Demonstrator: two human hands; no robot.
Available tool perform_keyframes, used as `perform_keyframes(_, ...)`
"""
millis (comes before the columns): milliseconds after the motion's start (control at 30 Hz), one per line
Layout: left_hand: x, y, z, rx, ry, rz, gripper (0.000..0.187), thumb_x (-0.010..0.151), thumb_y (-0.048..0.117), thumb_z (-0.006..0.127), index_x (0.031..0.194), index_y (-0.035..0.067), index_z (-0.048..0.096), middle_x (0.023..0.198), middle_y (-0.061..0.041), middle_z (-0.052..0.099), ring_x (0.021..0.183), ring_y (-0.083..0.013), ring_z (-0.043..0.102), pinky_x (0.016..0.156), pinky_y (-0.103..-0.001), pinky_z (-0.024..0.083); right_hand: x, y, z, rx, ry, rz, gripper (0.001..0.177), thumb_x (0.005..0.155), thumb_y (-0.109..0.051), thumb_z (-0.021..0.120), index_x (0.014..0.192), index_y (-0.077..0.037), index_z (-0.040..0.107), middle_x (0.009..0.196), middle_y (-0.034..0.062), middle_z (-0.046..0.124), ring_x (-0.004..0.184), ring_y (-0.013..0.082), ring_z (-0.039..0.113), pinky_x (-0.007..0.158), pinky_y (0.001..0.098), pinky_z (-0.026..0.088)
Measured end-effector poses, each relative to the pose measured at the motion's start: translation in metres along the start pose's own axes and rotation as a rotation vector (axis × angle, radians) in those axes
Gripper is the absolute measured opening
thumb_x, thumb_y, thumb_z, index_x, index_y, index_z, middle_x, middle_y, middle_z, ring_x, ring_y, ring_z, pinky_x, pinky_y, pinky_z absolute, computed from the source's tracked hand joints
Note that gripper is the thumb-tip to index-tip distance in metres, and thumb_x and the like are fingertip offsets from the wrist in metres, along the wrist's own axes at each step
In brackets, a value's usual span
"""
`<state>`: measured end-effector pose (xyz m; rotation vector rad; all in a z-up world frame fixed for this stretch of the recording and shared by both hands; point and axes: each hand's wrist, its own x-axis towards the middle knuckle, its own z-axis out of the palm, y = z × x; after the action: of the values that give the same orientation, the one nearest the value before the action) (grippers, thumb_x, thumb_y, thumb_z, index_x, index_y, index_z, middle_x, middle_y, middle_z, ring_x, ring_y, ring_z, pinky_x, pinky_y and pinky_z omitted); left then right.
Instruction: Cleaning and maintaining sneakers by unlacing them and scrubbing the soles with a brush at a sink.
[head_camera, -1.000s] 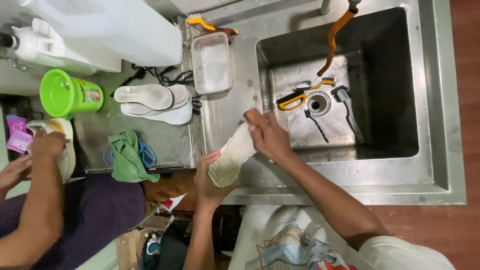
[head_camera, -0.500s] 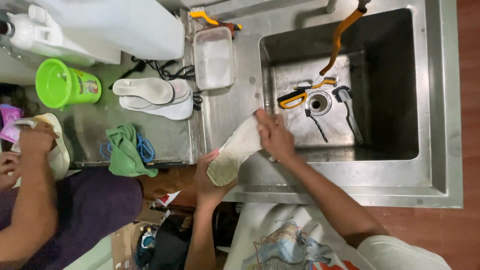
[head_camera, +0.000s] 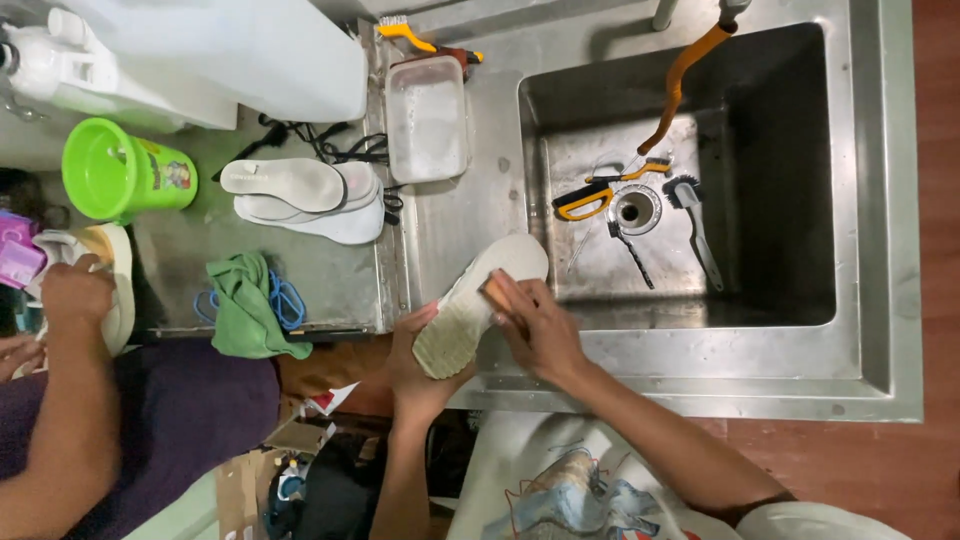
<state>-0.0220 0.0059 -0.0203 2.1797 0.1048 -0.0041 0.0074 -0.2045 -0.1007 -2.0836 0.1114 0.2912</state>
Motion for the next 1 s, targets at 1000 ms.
perform_keyframes(1000,-0.012,-0.014,0.008,-0.078,-0.008,0.062,0.086,0.064,0.002,0.097,0.140,0.005,0.058,0.145,-0.020,0.063,0.134,-0.0347,0.065,0.111,-0.054,0.052,-0.037,0.007,0.025,-0.053,0.189,-0.234,0.056,0.104,-0.033,0.064,0.159,-0.025,0.057,0.114,0.0077,0.065,0.085,0.0385,0.078,0.065,0.0505,0.064)
